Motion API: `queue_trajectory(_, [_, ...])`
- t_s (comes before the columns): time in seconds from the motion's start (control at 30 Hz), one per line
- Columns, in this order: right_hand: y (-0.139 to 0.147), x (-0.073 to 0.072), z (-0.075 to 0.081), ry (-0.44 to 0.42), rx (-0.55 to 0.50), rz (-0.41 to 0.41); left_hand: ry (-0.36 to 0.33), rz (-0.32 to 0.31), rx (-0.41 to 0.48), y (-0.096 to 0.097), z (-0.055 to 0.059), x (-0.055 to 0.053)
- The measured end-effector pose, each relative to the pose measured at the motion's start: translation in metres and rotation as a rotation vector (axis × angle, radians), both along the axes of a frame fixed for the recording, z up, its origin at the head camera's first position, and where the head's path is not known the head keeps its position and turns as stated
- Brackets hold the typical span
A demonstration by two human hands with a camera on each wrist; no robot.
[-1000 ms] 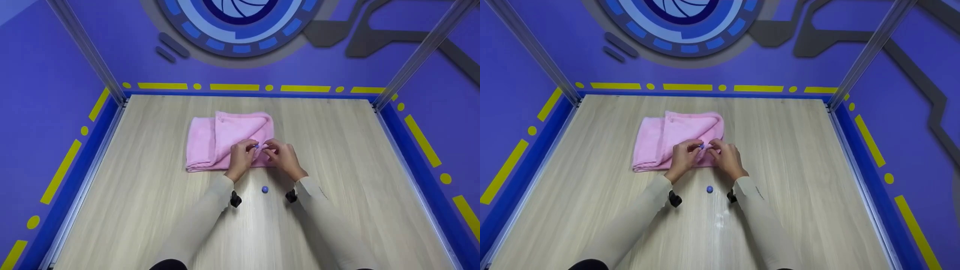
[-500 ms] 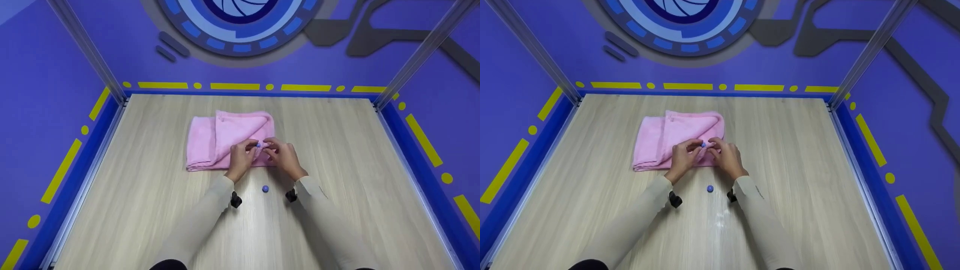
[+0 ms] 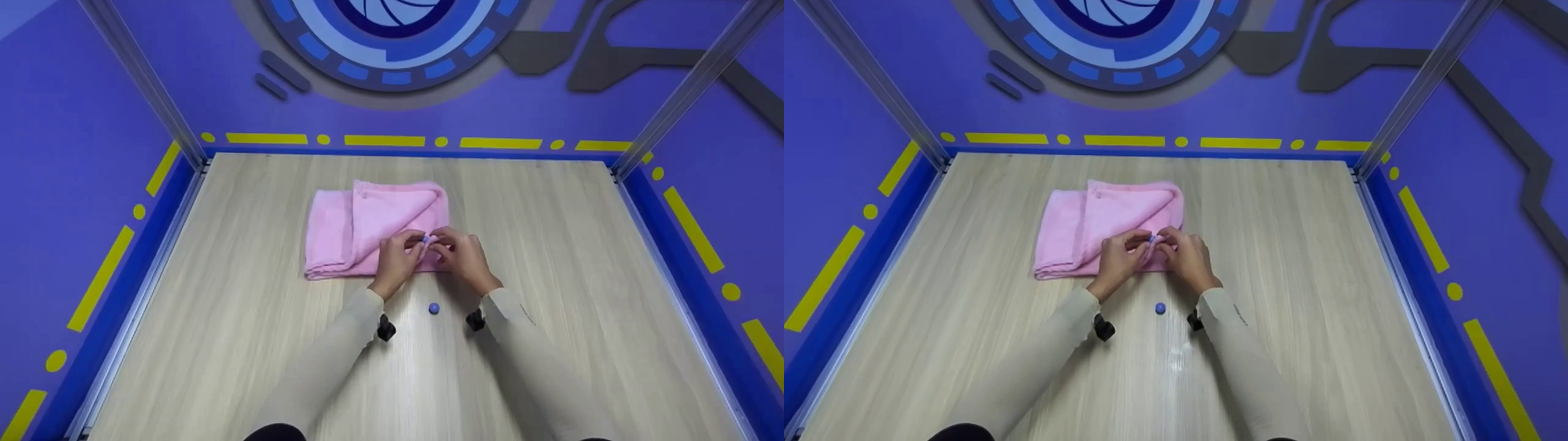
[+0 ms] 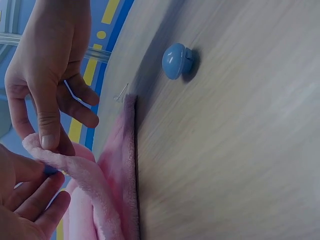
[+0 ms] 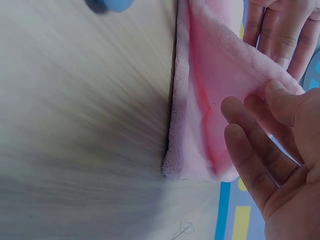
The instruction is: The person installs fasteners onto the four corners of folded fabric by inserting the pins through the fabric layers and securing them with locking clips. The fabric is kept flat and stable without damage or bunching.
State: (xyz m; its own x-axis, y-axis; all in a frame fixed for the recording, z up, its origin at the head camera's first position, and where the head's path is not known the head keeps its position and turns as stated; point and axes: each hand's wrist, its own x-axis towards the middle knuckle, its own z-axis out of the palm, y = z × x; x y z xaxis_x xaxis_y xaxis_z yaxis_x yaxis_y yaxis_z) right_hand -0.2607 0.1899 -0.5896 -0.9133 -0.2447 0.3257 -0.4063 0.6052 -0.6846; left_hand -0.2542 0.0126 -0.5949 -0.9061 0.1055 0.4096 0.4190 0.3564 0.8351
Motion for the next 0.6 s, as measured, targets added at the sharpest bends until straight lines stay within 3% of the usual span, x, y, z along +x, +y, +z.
queue_trajectory(0.2, [0.001, 0.001, 0.000, -0.016, 0.003, -0.009, -0.008, -0.028, 0.025, 0.001, 0.004, 0.003])
queue_trajectory(0.33, [0.001, 0.001, 0.000, -0.032, 0.002, -0.015, -0.002, -0.063, 0.004, 0.001, 0.008, 0.010])
queue_trajectory(0.6, [0.000, -0.001, 0.001, -0.006, -0.005, -0.005, 0.051, -0.105, -0.245, -0.007, 0.008, 0.021])
